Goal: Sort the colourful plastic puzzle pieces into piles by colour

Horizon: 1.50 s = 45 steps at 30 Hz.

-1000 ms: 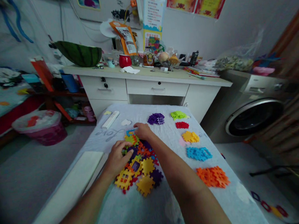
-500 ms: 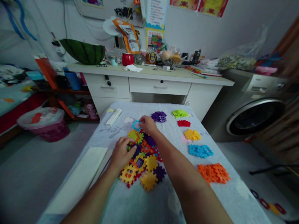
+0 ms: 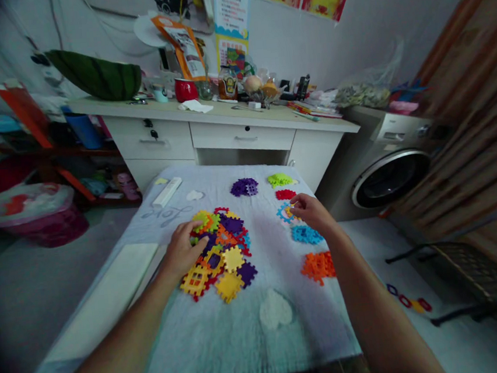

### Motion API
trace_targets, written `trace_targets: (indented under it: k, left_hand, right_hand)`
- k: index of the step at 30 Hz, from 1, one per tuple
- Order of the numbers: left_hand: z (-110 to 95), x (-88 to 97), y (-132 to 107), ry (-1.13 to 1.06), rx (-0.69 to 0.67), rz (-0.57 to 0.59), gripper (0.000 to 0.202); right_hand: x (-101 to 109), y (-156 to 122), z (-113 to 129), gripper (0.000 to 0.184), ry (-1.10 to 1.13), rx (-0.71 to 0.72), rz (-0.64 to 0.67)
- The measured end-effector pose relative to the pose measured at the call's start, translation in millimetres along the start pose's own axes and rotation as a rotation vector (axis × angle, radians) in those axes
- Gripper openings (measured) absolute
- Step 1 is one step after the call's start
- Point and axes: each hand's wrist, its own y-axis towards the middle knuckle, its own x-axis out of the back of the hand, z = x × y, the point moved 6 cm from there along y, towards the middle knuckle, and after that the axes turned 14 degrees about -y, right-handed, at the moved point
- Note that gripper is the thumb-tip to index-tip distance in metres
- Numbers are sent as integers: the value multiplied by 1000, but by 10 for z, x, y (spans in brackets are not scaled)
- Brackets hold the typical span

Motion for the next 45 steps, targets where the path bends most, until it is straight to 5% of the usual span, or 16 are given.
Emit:
trace_targets:
  k: [4,7,13,19,28,33,37,45]
  left_hand:
    - [-3,-20,-2,29,-22,15,35]
    - [4,-29,2,43,-20,21,34]
    - [13,-33,-3,49,-2,30,34]
    - [-1,-31,0,34,-21,10,33]
    - [8,-26,-4,2,-23,-20,35]
    - [-36,-29,-4,-16,-11,14,35]
    - [-52,-24,-3,-19,-9,15,34]
    - [-86,-22,-29,-52,-12,38,34]
  right_hand:
    - [261,-176,-399,28,-72,-105,-24]
    - [268,-253,-519,22,-137,-102,10]
    - [79,-256,-400,7,-365,14,49]
    - [-6,-279,-120,14,-601,53,-111]
    - [-924,-473,609,17,-405,346,124]
    - [-1318,-498,734,43,-400,413,0]
    - [-1507,-460,656,48,-441,375,35]
    - [-1532,-454,638,24,-419,397,-1]
